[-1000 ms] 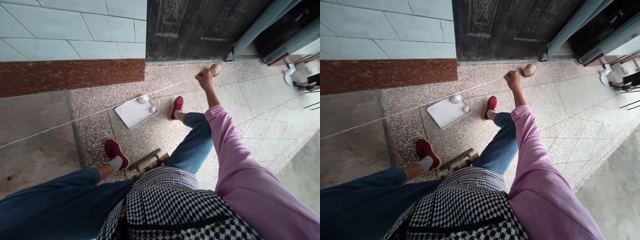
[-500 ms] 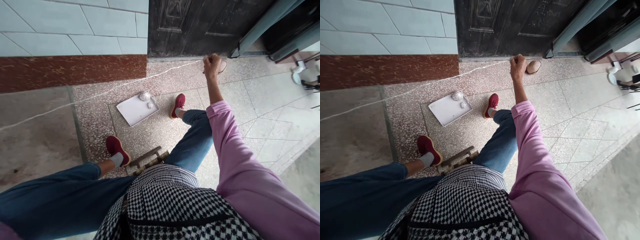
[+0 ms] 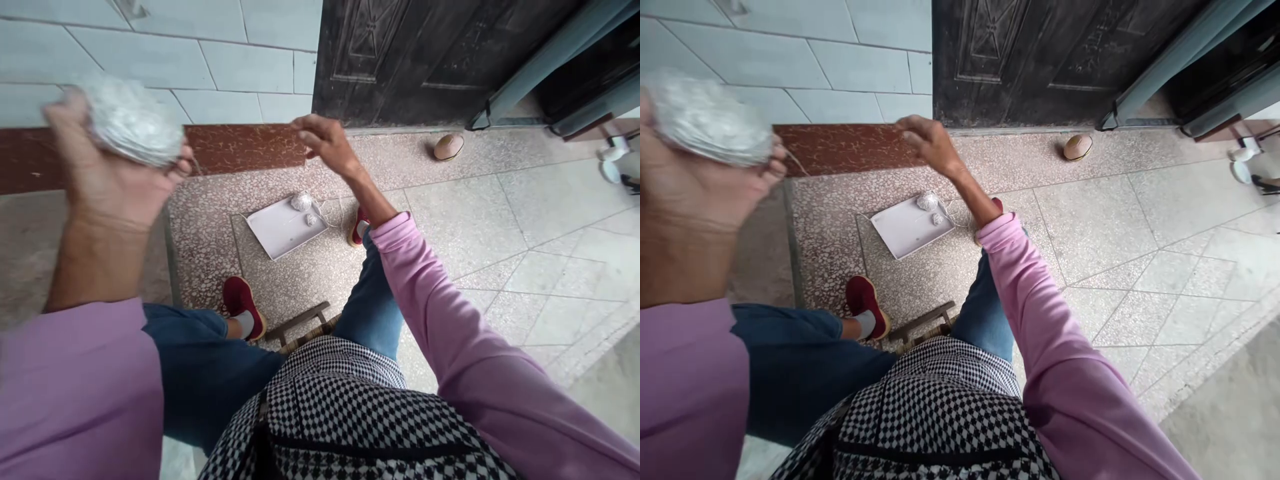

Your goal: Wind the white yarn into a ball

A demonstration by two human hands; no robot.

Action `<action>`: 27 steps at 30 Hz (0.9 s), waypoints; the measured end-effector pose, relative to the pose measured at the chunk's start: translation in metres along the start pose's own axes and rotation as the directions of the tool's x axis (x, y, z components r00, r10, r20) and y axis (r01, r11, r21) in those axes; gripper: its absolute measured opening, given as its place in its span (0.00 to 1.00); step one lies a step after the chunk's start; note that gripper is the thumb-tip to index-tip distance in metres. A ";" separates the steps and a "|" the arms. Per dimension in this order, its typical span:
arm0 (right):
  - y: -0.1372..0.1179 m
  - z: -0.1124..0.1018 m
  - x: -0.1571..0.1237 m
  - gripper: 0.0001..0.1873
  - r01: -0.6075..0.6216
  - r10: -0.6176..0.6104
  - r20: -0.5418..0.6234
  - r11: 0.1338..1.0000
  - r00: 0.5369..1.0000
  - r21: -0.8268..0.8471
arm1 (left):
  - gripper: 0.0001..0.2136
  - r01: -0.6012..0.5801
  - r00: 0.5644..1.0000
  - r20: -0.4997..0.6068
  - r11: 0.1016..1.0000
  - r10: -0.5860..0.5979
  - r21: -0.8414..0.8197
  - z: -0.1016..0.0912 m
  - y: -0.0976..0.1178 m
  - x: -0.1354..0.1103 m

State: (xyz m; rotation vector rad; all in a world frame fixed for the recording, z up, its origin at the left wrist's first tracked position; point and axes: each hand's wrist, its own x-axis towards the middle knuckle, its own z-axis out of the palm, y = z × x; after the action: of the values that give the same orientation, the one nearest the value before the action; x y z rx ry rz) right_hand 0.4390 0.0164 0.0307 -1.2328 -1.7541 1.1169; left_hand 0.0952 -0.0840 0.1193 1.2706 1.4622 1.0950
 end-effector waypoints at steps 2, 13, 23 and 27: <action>-0.006 0.036 0.008 0.40 0.094 -0.105 0.070 0.986 0.992 0.138 | 0.58 0.034 0.996 0.093 0.985 -0.018 -0.171 0.024 0.000 -0.004; -0.009 0.122 -0.002 0.37 0.088 -0.119 0.114 0.965 0.986 0.245 | 0.41 -0.098 0.988 0.108 0.990 0.109 -0.106 0.075 0.007 -0.006; -0.067 0.119 -0.054 0.22 0.024 -0.026 0.191 1.000 0.981 0.013 | 0.38 -0.167 0.986 -0.094 0.865 0.139 -0.473 0.071 -0.039 0.022; -0.067 0.139 -0.062 0.26 -0.189 0.112 0.275 0.944 0.955 0.271 | 0.47 -0.372 0.904 -0.359 0.843 0.234 -0.387 0.062 -0.075 0.070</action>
State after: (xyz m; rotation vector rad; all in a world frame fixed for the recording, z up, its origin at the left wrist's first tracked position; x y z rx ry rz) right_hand 0.3099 -0.0887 0.0365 -1.0902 -1.6160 1.6283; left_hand 0.1341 -0.0162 0.0279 1.0527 1.1303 1.7932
